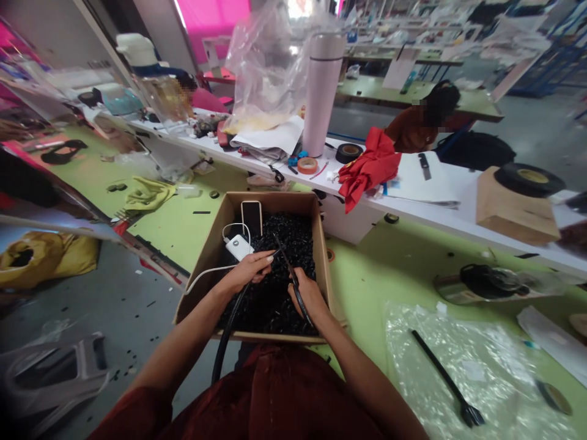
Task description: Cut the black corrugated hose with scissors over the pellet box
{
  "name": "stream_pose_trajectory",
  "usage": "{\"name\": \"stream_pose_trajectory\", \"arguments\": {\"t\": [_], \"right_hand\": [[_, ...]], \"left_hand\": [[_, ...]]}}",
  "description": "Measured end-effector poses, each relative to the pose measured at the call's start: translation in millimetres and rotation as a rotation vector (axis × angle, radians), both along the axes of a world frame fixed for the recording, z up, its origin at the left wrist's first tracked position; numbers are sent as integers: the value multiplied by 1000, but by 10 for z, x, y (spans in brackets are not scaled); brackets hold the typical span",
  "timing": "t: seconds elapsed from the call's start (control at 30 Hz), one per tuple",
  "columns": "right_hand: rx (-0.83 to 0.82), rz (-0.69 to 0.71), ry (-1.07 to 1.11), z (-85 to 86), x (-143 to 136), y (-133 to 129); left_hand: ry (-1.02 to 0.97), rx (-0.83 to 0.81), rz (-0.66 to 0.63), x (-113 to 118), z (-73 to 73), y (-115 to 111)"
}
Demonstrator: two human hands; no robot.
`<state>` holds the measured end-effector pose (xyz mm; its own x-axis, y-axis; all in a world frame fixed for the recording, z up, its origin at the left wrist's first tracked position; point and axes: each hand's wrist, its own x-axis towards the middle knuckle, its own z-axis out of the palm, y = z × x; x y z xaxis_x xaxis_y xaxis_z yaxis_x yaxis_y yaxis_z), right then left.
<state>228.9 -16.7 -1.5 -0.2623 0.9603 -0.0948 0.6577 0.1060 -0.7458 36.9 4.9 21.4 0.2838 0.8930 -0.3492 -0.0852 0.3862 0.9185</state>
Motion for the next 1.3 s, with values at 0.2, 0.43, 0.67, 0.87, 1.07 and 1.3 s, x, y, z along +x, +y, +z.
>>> {"name": "stream_pose_trajectory", "arguments": {"t": [0.2, 0.43, 0.67, 0.87, 1.07, 1.3], "right_hand": [[20, -5, -42, -92, 34, 17], [44, 9, -120, -149, 48, 31], [49, 6, -130, -168, 36, 32], [47, 13, -84, -142, 55, 26], [69, 66, 65, -167, 65, 14], [23, 120, 118, -159, 59, 9]], "left_hand": [[60, 11, 16, 27, -24, 10], [83, -20, 48, 49, -39, 20], [33, -84, 69, 59, -21, 57], [-123, -88, 40, 30, 34, 64], [-200, -59, 11, -11, 37, 64], [-236, 23, -19, 10, 73, 7]]}}
